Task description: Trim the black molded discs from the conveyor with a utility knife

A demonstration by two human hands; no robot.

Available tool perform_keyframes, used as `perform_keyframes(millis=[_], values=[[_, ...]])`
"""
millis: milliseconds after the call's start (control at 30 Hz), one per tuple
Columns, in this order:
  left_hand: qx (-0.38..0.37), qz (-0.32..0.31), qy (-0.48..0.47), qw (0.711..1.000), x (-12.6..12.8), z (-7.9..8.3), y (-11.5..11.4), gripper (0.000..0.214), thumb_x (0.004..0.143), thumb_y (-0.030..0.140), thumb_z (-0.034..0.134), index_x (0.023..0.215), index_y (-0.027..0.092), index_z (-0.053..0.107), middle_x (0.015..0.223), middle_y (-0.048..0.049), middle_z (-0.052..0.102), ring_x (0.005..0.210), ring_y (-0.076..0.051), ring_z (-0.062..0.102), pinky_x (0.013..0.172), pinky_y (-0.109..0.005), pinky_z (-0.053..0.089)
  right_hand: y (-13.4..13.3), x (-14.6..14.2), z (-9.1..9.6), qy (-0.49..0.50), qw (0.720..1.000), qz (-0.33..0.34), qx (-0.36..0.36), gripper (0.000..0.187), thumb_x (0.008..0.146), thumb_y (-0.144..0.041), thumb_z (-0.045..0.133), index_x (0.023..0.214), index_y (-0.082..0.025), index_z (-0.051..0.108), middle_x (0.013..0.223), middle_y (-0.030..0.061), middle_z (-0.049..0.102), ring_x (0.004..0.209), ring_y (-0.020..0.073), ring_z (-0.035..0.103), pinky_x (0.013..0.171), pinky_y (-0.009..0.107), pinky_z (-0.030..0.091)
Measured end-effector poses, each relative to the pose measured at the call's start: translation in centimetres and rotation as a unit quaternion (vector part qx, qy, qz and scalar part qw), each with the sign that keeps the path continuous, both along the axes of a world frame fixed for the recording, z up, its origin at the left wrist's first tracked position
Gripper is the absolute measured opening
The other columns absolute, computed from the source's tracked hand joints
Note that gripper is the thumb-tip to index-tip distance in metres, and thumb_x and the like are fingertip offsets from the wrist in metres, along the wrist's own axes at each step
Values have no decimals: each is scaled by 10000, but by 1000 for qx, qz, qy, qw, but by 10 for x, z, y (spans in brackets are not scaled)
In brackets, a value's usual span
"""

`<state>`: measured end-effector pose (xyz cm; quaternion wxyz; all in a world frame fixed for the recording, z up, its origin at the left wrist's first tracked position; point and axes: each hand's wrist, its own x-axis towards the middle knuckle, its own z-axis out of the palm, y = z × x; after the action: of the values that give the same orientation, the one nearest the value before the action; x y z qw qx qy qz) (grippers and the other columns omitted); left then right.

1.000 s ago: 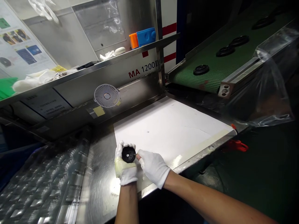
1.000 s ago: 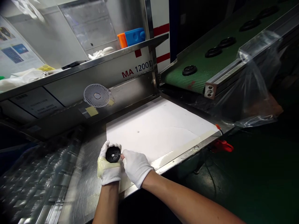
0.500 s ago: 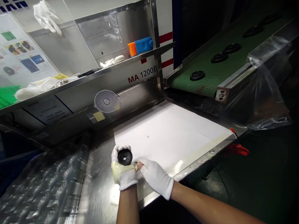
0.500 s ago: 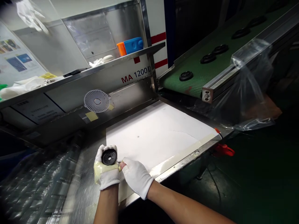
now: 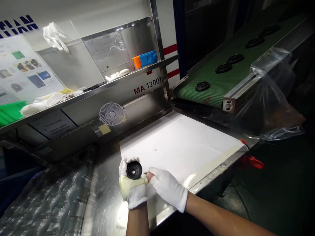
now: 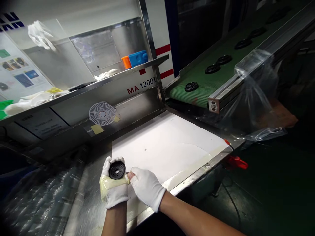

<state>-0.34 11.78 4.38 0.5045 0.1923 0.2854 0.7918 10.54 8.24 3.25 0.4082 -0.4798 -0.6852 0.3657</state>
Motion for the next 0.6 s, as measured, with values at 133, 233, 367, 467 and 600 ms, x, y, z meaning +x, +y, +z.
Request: perform_keyframes(millis=[133,233,367,467,600], values=[[-11,-21,0,1000,-3,2,2,121,758,238,587,871,197,574,757,10,563,787,-131,579,805,-325,489,1,7,-2,86,996,10,-29,327,921,-358,280,680,-193,428,573,-46,426,537,99,419,519,204,338],[-16,-32,4,999,-2,0,4,100,765,237,580,852,188,587,748,-1,579,781,-135,584,808,-327,492,-3,10,-2,187,980,12,-67,341,923,-407,298,708,-189,449,553,-56,394,517,92,382,510,202,337],[-21,-42,1,999,7,-2,4,110,771,221,567,872,192,601,780,-14,605,815,-152,593,800,-334,505,-11,15,-3,265,959,-17,-99,399,892,-524,360,700,-185,445,551,-56,376,505,83,350,476,196,307],[-28,-35,-13,999,14,2,7,105,767,206,570,866,202,605,773,1,610,787,-137,597,789,-309,514,-15,23,-2,375,917,-31,-136,475,815,-645,413,703,-186,459,518,-64,350,461,72,313,434,192,257],[-85,-11,-63,994,21,12,12,45,748,180,588,787,196,603,693,34,586,684,-114,586,754,-289,529,-18,37,2,462,863,10,-206,597,719,-769,391,671,-184,505,476,-52,352,411,73,305,405,204,220]])
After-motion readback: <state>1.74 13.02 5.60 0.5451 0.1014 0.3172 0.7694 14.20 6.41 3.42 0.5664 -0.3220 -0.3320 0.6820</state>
